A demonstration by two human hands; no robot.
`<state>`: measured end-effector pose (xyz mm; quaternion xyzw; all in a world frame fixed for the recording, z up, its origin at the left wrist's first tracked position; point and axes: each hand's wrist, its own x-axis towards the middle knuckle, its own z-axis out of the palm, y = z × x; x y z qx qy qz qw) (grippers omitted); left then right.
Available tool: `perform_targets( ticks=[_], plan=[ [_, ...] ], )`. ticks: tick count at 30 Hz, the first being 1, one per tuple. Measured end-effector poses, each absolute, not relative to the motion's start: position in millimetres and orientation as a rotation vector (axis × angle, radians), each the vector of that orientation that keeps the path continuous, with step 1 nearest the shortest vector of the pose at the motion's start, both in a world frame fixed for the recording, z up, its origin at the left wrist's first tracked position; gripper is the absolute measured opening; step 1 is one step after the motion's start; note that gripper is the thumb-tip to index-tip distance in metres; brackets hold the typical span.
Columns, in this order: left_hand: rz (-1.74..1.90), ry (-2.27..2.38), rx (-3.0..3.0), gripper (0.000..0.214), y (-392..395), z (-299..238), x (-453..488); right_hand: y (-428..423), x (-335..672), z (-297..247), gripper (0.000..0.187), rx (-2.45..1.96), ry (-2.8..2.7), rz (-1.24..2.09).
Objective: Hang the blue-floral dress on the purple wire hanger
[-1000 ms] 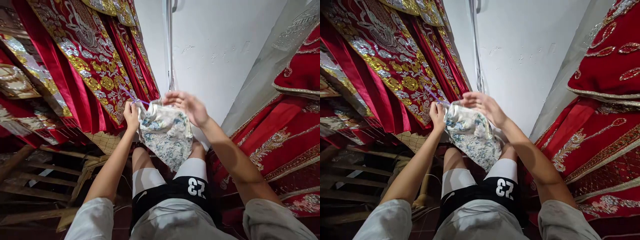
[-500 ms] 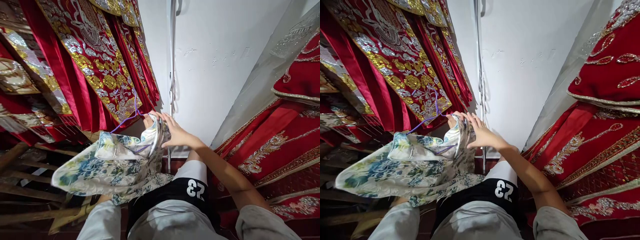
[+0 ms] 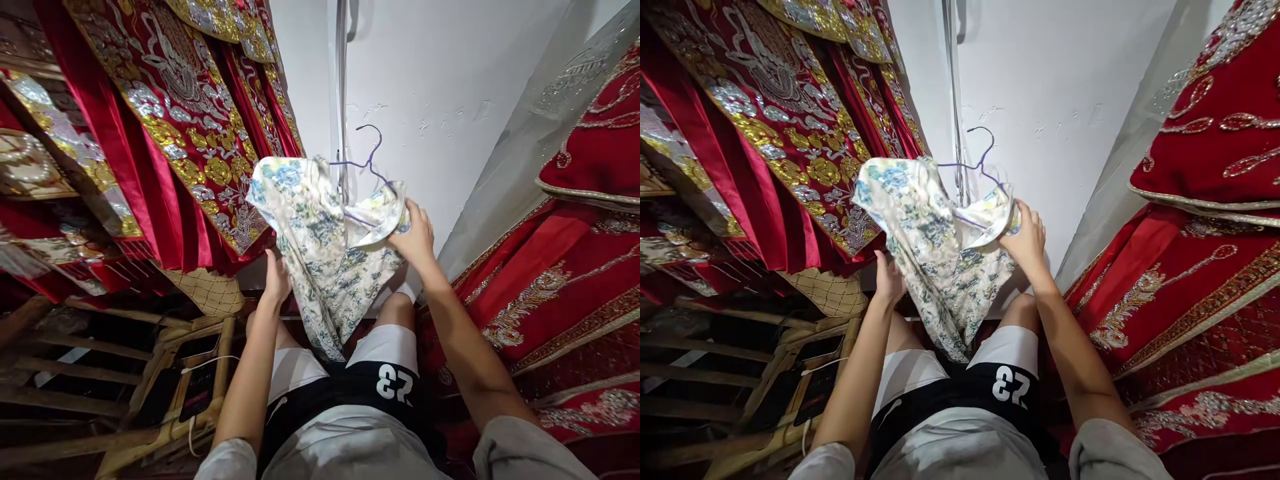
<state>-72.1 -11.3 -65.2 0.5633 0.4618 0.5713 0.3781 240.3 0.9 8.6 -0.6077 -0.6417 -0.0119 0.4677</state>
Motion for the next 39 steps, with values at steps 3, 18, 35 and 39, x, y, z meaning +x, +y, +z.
perform_targets(
  ticks=[3, 18, 35, 39],
  plan=[
    [1.489, 1.119, 1.278, 0.076, -9.3, -85.9, -62.1, 19.5, 241.3, 28.9, 0.08, -1.544, -1.656, -0.054],
    [1.493, 1.081, 0.934, 0.062, -62.2, -133.2, -11.9, -53.3, 178.1, -111.8, 0.039, -1.149, -1.58, 0.874],
    [1.858, 1.183, 1.862, 0.018, -76.5, -149.2, 32.6, -67.7, 164.8, -86.5, 0.025, -1.097, -1.435, 1.472],
    [1.842, 1.182, 1.756, 0.014, -73.8, -145.2, 40.3, -71.5, 160.9, -78.0, 0.027, -1.079, -1.389, 1.547]
  ],
)
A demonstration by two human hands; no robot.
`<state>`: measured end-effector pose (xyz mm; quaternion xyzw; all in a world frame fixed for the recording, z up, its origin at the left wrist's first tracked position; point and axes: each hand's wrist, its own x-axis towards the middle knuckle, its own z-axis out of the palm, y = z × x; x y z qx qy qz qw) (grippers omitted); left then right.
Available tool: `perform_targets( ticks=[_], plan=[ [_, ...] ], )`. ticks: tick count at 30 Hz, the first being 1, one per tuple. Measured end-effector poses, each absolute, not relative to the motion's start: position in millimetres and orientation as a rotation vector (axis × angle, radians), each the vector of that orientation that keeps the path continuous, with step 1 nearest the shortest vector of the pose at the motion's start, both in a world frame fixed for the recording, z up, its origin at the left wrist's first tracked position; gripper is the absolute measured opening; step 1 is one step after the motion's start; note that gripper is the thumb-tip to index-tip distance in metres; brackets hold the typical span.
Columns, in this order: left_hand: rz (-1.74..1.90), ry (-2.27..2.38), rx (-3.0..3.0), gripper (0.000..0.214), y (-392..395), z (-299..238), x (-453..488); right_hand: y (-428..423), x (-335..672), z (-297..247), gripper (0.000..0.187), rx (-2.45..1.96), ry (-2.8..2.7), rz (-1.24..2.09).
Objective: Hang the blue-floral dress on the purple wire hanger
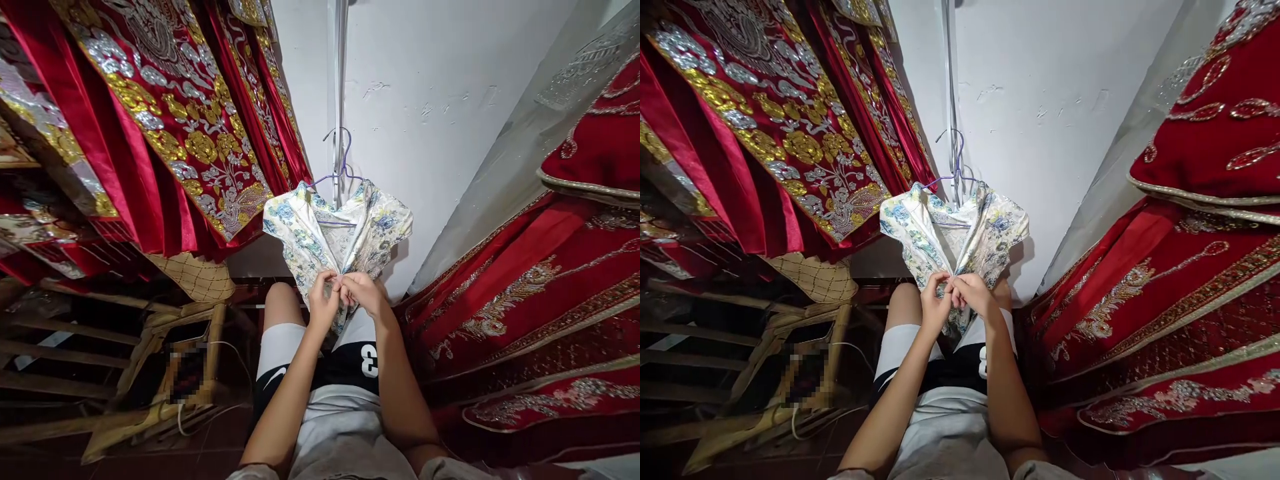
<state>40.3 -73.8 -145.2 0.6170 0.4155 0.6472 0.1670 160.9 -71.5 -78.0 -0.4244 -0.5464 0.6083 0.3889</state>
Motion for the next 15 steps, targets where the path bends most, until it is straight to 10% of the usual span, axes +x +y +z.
perform_targets(
  ticks=[15],
  plan=[
    [1.674, 1.101, 1.814, 0.012, -61.9, -168.3, 56.2, 9.3, 135.4, 32.9, 0.028, -0.828, -1.0, 1.103]
  ],
)
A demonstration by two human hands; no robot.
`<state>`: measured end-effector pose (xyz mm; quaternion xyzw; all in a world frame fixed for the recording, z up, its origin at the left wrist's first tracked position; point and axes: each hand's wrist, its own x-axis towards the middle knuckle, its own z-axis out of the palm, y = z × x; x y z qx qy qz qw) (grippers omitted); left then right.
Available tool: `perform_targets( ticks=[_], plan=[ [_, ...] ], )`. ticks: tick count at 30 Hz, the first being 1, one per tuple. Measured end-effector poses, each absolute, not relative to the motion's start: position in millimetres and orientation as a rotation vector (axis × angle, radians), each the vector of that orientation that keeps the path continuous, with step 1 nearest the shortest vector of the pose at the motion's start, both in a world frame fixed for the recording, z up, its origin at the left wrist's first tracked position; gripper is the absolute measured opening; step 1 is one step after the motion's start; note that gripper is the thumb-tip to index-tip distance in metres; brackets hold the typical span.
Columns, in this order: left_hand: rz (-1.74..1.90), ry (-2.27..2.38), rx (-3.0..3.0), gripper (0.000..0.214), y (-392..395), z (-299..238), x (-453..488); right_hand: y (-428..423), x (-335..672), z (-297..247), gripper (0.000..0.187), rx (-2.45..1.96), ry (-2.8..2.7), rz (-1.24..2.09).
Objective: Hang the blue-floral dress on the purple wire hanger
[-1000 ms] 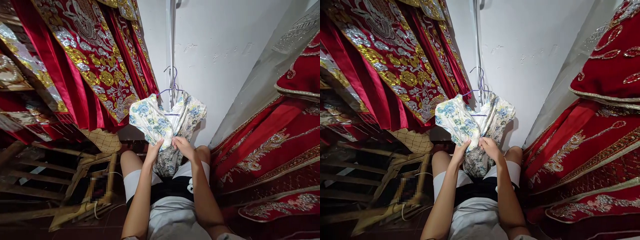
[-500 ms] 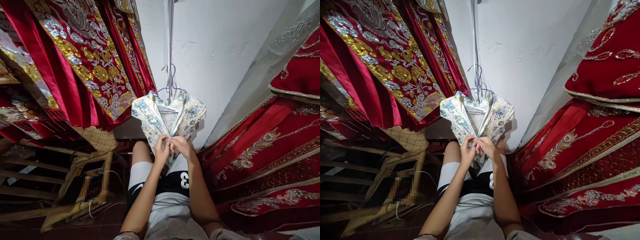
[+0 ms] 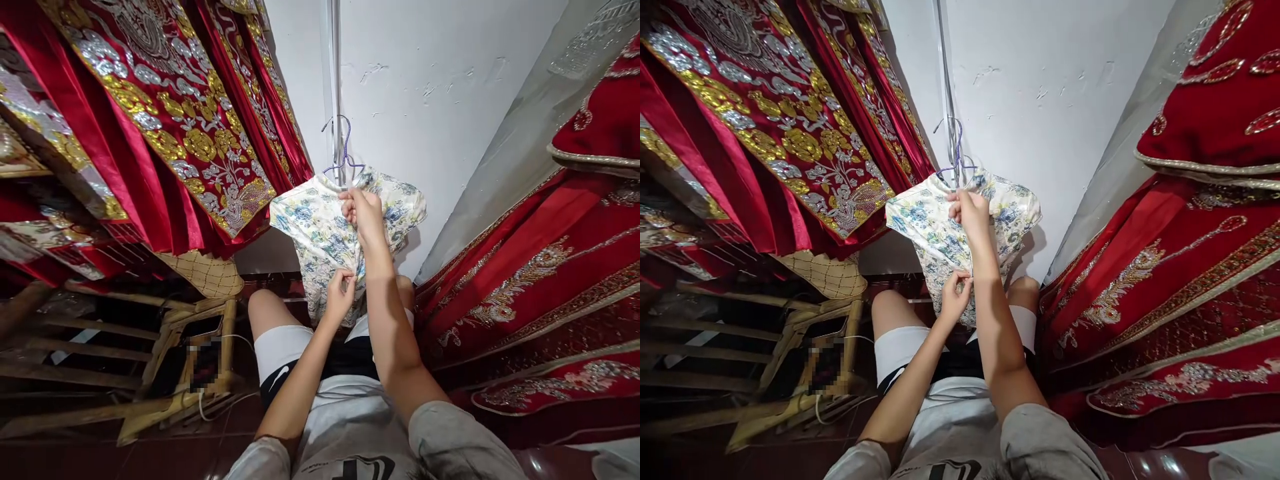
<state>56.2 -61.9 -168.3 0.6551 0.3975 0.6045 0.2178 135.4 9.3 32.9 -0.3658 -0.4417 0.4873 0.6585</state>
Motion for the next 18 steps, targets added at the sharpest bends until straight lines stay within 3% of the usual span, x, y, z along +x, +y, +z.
perform_targets(
  ticks=[5, 10, 18],
  plan=[
    [1.939, 0.983, 1.799, 0.032, -29.6, -68.7, 35.2, -18.0, 144.6, 12.0, 0.032, -0.738, -1.102, 1.065],
    [1.799, 1.038, 2.276, 0.013, 13.5, 23.7, 25.6, -1.3, 143.2, 15.2, 0.03, -0.661, -1.082, 1.013],
    [1.738, 1.144, 2.416, 0.007, 15.5, 24.1, 26.3, 19.3, 132.3, -13.6, 0.036, -0.622, -0.99, 0.959]
  ],
)
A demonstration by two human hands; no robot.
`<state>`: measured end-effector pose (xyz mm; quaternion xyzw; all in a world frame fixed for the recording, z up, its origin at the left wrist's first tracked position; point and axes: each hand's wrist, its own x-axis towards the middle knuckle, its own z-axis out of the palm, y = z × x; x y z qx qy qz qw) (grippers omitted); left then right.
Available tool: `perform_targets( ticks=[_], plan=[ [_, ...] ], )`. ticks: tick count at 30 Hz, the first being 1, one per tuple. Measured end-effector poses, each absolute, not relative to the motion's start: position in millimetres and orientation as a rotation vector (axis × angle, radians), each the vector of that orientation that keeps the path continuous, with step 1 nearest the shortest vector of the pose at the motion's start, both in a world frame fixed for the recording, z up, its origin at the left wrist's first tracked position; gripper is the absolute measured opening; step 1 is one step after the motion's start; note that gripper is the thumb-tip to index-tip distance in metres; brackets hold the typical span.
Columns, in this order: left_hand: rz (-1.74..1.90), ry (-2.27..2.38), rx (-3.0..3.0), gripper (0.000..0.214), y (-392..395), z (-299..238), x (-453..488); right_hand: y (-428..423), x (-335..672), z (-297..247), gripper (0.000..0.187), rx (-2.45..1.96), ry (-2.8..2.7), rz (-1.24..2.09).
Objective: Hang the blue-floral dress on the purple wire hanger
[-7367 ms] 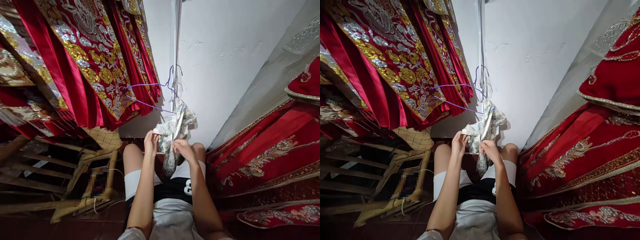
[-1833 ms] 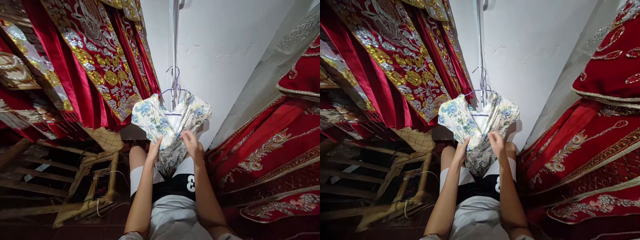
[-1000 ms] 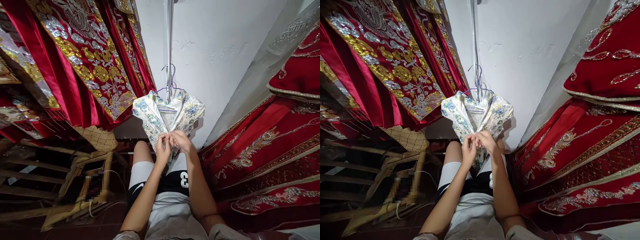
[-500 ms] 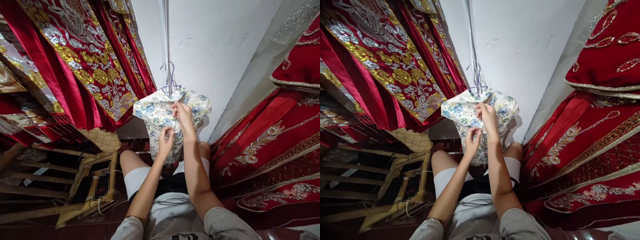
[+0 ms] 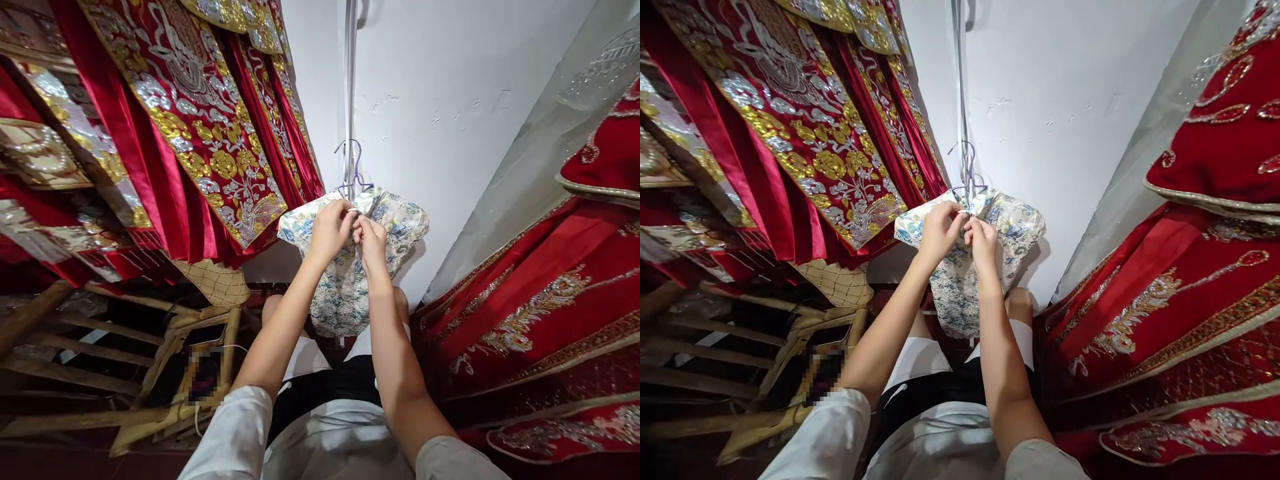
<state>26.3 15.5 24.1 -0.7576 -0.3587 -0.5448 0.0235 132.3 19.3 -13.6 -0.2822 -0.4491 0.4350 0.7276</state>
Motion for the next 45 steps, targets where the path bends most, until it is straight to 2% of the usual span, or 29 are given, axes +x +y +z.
perform_targets(
  ticks=[13, 17, 20, 23, 27, 29, 32, 35, 39, 42, 45],
  plan=[
    [-1.846, -0.924, -2.359, 0.012, 3.1, 41.7, 31.1, -10.1, 135.0, 16.2, 0.035, -0.758, -1.046, 0.822],
    [-1.955, -0.914, -2.308, 0.013, -5.2, 62.0, 30.7, -0.4, 130.8, 7.6, 0.036, -0.808, -1.055, 0.841],
    [-2.25, -0.998, -2.084, 0.013, 1.1, 72.4, 0.7, -4.3, 132.7, -24.4, 0.03, -0.885, -1.056, 0.919],
    [-2.761, -1.181, -1.672, 0.015, 10.6, 55.0, -48.5, -23.5, 139.3, -66.1, 0.025, -0.907, -1.013, 1.029],
    [-3.657, -1.495, -0.797, 0.03, 6.2, -19.0, -81.6, -43.0, 151.6, -95.6, 0.024, -0.927, -0.998, 1.187],
    [-3.871, -1.643, -0.536, 0.03, -1.1, -61.1, -71.8, -45.2, 158.5, -94.7, 0.025, -0.902, -1.011, 1.207],
    [-3.855, -1.842, -0.482, 0.022, -7.8, -104.2, -42.2, -46.7, 168.8, -86.9, 0.026, -0.869, -1.082, 1.246],
    [-3.797, -1.798, -0.715, 0.013, -7.5, -114.9, -21.7, -50.1, 176.9, -84.0, 0.026, -0.937, -1.257, 1.395],
    [-3.732, -1.465, -1.123, 0.035, -14.9, -96.1, -13.7, -49.7, 178.2, -90.8, 0.032, -1.064, -1.467, 1.569],
    [-3.575, -1.275, -1.51, 0.042, -32.5, -75.1, -7.0, -44.6, 170.1, -95.0, 0.041, -1.114, -1.296, 1.441],
    [-3.19, -1.346, -1.977, 0.04, -53.2, -58.5, 1.9, -42.9, 158.8, -92.7, 0.049, -1.051, -1.125, 1.308]
  ],
)
